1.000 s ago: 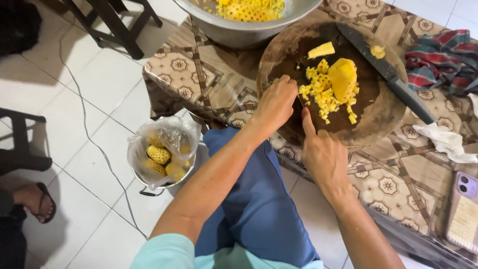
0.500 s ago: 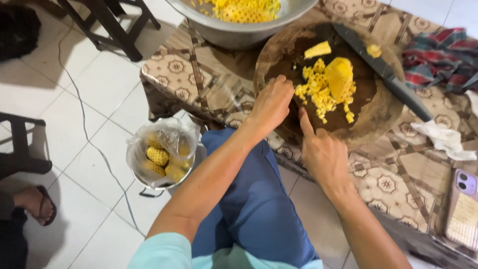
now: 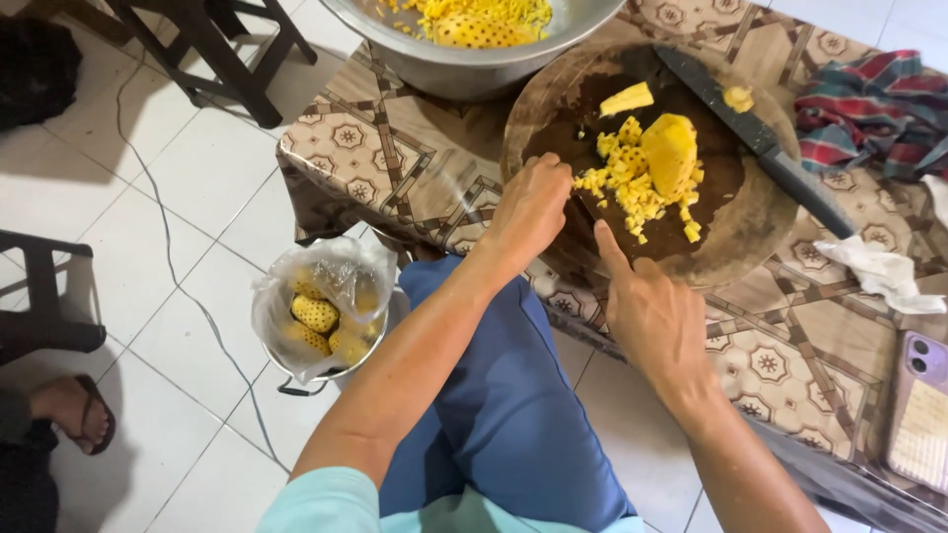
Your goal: Dicing pineapple on a wooden cutting board and transferring the pieces into a large metal bowl.
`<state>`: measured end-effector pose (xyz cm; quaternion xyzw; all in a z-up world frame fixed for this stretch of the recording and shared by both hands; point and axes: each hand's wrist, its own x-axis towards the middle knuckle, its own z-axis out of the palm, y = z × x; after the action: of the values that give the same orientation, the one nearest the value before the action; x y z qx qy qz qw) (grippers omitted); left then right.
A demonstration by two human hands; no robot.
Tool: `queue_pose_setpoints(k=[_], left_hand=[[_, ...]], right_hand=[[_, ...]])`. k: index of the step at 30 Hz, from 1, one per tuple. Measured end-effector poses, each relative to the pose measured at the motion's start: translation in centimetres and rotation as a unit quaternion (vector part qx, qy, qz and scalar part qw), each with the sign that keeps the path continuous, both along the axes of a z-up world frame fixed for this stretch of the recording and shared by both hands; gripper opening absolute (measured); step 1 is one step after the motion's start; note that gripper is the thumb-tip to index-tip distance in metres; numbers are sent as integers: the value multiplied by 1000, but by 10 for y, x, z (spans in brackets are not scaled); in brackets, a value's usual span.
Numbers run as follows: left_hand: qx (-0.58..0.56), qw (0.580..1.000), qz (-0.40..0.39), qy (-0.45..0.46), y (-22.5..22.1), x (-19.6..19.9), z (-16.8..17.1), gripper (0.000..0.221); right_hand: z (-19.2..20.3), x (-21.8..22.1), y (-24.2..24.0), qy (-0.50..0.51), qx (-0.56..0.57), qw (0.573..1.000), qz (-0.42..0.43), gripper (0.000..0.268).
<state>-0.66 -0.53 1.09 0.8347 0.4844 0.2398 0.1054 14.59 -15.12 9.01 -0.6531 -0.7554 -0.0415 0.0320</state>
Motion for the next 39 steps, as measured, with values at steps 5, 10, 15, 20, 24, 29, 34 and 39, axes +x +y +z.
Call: queue_pose_setpoints(k=[5,10,15,20,24,29,34,39], left_hand=[[8,1000,-3,19,-7,3,5,27],[17,1000,-4,6,0,-1,-5,25],[27,999,-8,37,-4,-3,2,25],[40,999,-6,34,1,4,-3,25],[21,999,-13,-25,0,-1,-2,17],[35,998,-9,-58,9,1,-23,11],[17,995,-36,-92,8,1,-23,3],[66,996,-55,1,23,7,-37,13]], right_hand=[[-28,-7,10,-21,43,998,37,64],[-23,6,8,68,44,996,33,55],[-1,0,-4,10,7,1000,1,57],[-21,-11,10,-21,30,999,34,64],[-11,-15,19,-18,10,999,37,61],[-18,7,15,88,-36,995,12,53],[-14,8,12,131,-70,989,-6,47],[-19,1,22,57,-2,998,29,50]])
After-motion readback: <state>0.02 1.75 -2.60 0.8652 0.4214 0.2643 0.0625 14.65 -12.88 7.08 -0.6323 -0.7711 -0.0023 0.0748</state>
